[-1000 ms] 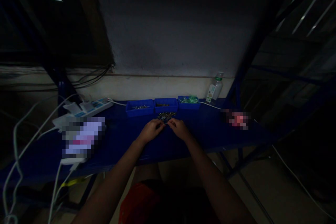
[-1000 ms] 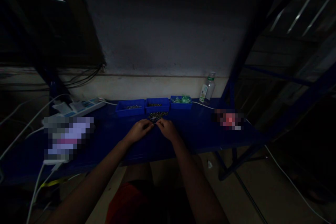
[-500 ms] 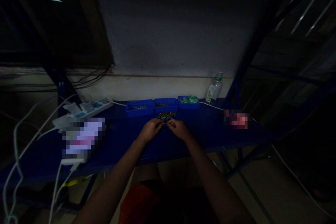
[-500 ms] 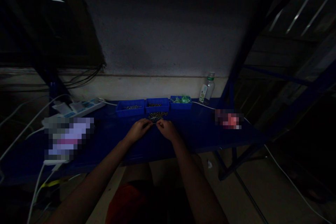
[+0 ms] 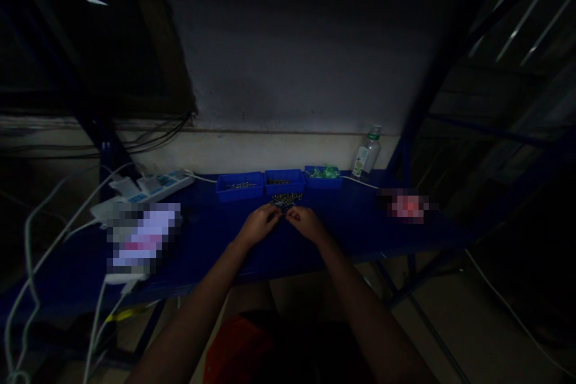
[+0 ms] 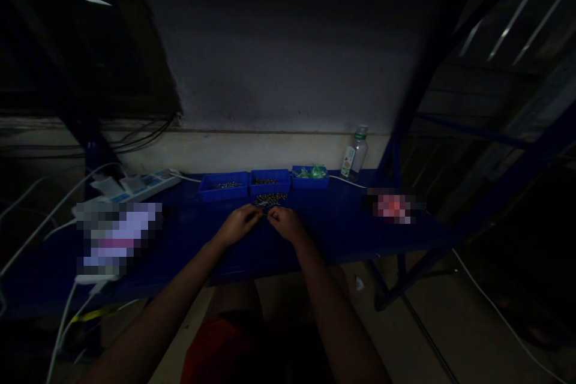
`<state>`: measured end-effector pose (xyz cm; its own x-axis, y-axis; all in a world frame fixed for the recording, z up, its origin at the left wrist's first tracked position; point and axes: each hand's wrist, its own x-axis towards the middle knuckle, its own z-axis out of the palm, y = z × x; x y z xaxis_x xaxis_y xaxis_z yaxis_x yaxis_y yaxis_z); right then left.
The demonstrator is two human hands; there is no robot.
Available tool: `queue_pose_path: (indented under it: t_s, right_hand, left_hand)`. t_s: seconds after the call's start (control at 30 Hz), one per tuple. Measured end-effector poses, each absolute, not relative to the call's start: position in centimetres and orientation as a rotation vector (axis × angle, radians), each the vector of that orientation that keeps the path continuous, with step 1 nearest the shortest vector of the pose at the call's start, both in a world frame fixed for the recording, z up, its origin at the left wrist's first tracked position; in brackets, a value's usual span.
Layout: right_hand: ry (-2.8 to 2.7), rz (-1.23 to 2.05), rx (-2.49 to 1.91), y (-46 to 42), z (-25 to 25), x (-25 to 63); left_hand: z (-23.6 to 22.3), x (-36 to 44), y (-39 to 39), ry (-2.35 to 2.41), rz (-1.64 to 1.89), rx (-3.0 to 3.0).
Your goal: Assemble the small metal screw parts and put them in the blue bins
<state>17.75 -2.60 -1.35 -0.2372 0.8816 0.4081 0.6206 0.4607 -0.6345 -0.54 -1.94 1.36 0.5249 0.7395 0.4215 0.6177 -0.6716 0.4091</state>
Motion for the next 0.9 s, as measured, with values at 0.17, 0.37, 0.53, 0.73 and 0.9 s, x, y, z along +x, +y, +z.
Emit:
queue_pose_path:
  t_s: [0.17, 0.37, 0.53, 0.73, 0.9]
  right_hand:
    - [-1.908, 0.456, -1.246, -2.8, -1.2, 17.6]
    - [-1.936, 0.468, -1.163, -3.4, -0.6, 17.5]
    - [-1.96, 0.485, -1.156, -3.6, -0.5, 17.5]
    - [-1.963, 0.512, -1.116, -3.6, -0.3, 17.4]
    - [-1.971, 0.495, -1.114, -3.8, -0.1, 17.3]
  left_hand:
    - [0.6, -0.7, -1.3, 1.191, 0.812, 2.574]
    - [0.1, -0.7, -0.9, 1.17, 0.718, 2.653]
    - [0.1, -0.7, -1.0, 1.156, 0.724, 2.669]
    - [0.1, -0.7, -0.9, 1.143, 0.687, 2.67]
    - [0.1, -0.7, -0.9, 1.099, 0.676, 2.681]
